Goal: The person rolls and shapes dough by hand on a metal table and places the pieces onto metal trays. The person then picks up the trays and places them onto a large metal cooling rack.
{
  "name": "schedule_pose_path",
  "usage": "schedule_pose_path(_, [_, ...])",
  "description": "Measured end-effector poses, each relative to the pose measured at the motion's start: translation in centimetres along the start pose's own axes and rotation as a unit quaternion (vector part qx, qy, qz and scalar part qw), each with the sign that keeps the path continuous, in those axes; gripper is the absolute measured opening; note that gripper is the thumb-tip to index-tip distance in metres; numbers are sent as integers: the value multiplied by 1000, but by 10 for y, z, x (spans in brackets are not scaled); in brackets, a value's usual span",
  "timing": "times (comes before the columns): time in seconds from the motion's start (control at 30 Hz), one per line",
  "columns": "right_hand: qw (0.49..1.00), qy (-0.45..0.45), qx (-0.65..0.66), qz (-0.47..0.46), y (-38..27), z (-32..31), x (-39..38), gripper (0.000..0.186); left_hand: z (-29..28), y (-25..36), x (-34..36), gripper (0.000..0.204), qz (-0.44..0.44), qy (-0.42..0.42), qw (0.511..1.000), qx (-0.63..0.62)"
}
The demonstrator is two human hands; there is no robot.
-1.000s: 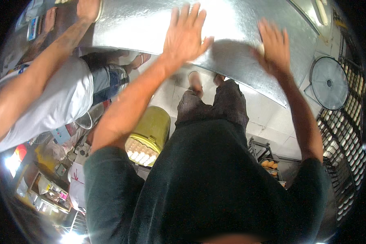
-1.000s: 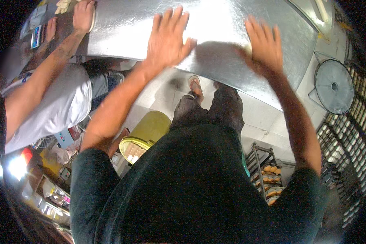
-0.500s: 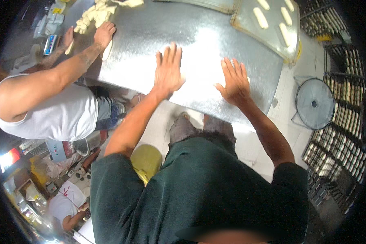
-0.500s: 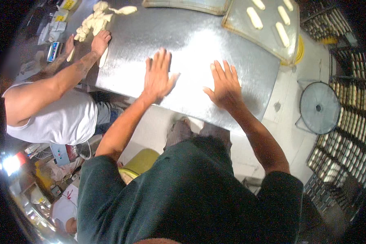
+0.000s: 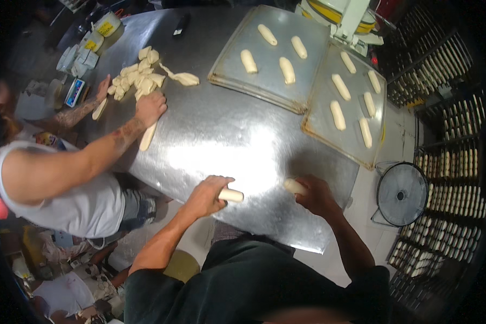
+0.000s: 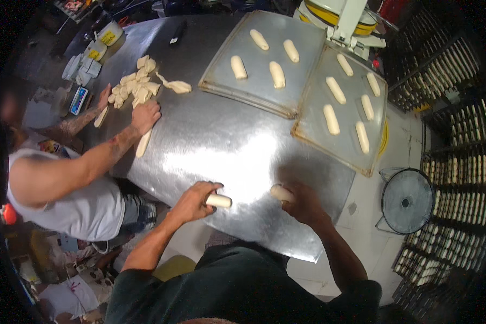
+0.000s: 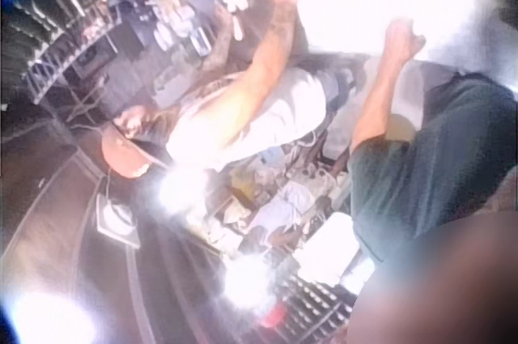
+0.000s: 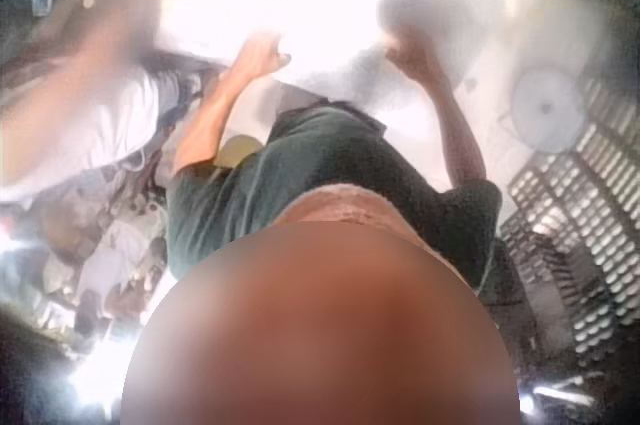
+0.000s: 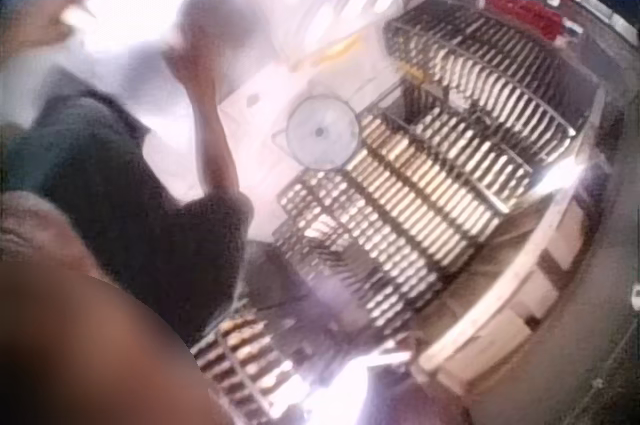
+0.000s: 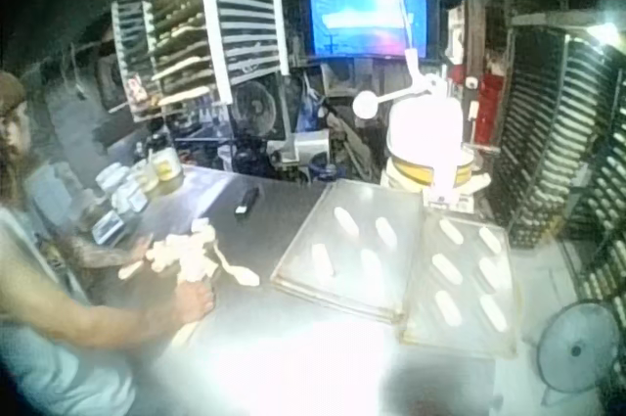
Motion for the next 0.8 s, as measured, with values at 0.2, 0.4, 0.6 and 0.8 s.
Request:
schedule_pose_path(0.2, [968,222,110,40,-24,-69,182,43,-60,-21,79,61,52,-7,999,-2])
schedule_pose_path(0.4, [909,415,4,-44,-48,-163,417,48,-71,-66,99,50,67,-59,992,-93])
schedule_pose_path(0.6, [912,359,-198,28,43,-181,578,55,-82,-69,125,54,-15,-149,974,-170])
schedule_pose_path(0.8, [923,368,-113,20,8,-158,500,61,-116,-62,141,56,-88,-191,945,-250])
Point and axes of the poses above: each hand's wrist, its own x-axis towards the middle knuckle, its own z-axis out of the palm, y = z × x, the point moved 2 cm from there along x, towards the middle knuckle, and after that the axes turned 9 degrees about -x, right-handed, at the moved point
